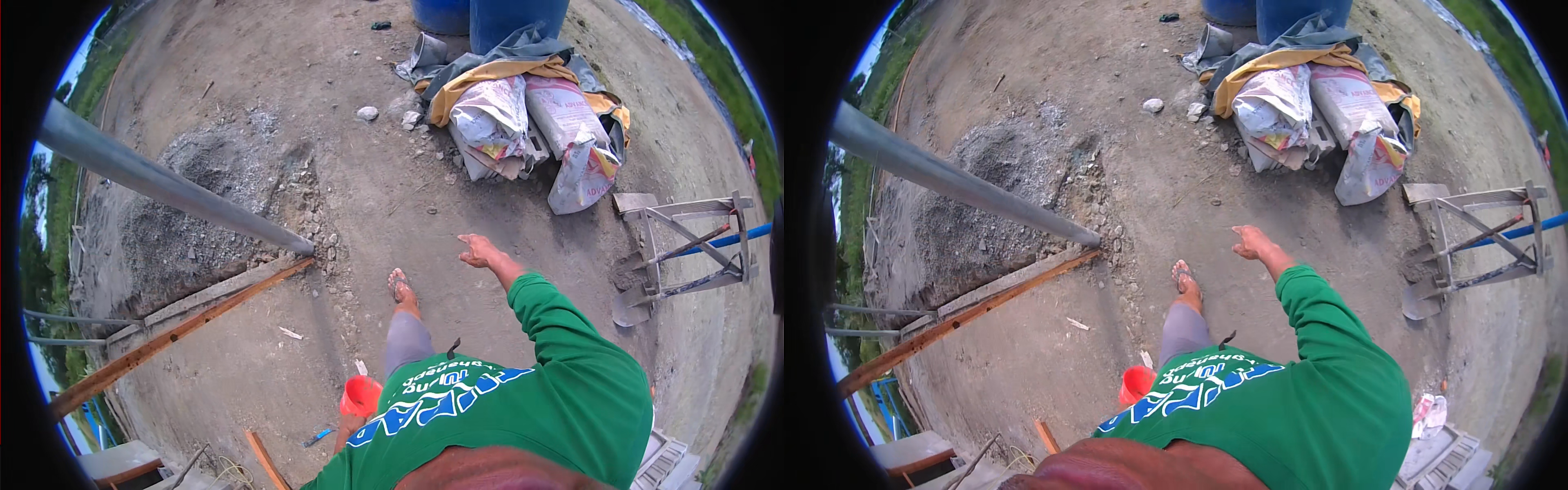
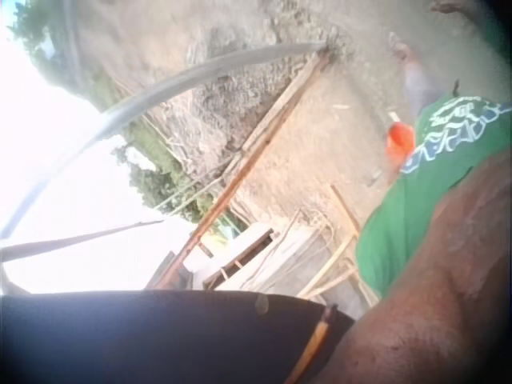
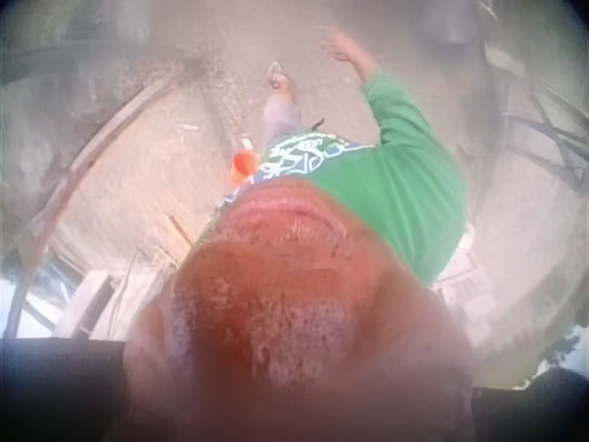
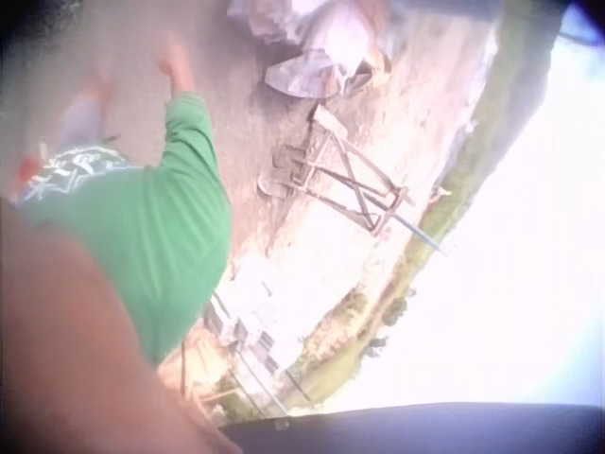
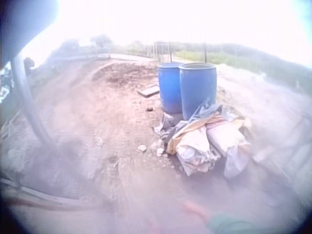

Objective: The recorder collects water in a scoop from a barrel and uses it with a cloth to clean a hand saw.

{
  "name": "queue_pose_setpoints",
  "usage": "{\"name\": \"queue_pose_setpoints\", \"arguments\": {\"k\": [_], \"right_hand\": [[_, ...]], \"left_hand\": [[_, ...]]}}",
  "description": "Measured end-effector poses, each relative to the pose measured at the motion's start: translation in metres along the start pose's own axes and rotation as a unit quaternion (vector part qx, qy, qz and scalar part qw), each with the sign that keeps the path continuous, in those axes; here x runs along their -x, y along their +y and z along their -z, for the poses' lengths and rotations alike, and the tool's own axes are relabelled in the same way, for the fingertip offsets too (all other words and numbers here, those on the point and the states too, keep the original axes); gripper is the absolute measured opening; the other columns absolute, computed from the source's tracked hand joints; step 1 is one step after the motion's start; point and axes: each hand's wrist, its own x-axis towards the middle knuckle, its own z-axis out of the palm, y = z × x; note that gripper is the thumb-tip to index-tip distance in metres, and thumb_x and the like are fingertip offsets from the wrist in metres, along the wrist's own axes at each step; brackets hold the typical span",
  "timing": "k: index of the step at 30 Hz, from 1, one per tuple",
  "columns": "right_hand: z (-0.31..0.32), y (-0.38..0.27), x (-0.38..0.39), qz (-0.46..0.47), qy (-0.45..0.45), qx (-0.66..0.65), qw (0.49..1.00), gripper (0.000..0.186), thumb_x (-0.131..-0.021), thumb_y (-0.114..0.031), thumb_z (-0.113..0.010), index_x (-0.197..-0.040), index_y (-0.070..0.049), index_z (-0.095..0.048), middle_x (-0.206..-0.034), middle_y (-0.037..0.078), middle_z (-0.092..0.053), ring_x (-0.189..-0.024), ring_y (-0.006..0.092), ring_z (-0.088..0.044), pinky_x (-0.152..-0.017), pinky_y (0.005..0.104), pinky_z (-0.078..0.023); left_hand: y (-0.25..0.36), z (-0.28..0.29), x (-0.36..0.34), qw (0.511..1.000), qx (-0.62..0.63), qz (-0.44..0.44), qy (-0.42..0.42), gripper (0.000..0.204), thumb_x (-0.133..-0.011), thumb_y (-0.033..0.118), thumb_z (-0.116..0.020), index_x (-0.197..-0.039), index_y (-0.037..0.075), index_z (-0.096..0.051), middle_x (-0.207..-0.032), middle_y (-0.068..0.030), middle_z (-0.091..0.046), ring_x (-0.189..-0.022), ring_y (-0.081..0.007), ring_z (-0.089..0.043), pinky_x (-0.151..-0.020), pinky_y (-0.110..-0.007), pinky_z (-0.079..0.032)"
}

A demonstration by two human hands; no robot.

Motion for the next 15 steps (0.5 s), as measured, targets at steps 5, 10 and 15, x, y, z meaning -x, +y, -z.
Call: {"name": "queue_pose_setpoints", "arguments": {"k": [5,10,15], "right_hand": [[0.062,0.029,-0.054,-0.216,-0.189,0.032,0.957,0.061,-0.075,-0.034,-0.067,-0.129,-0.010,-0.052,-0.124,0.020,-0.056,-0.116,0.0333,-0.053,-0.099,0.0381,-0.043],[0.127,0.062,-0.118,-0.303,-0.148,-0.041,0.941,0.060,-0.075,-0.035,-0.067,-0.126,-0.008,-0.055,-0.125,0.018,-0.056,-0.118,0.0326,-0.051,-0.100,0.0370,-0.042],[0.176,0.086,-0.234,-0.336,-0.168,-0.070,0.924,0.060,-0.076,-0.035,-0.066,-0.127,-0.007,-0.054,-0.126,0.018,-0.055,-0.119,0.0324,-0.051,-0.101,0.0366,-0.040]], "left_hand": [[0.214,0.100,-0.146,0.999,0.016,-0.043,-0.017,0.019,-0.080,0.015,-0.055,-0.095,0.005,-0.062,-0.069,-0.0184,-0.062,-0.063,-0.0275,-0.064,-0.054,-0.040,-0.052],[0.473,0.224,-0.257,0.995,0.092,-0.003,-0.034,0.021,-0.085,0.006,-0.045,-0.105,0.007,-0.047,-0.070,-0.0077,-0.052,-0.048,-0.0167,-0.052,-0.040,-0.032,-0.046],[0.626,0.299,-0.380,0.997,0.065,-0.034,0.008,0.015,-0.086,0.005,-0.043,-0.101,0.008,-0.043,-0.063,-0.0040,-0.049,-0.045,-0.0155,-0.049,-0.038,-0.030,-0.043]]}}
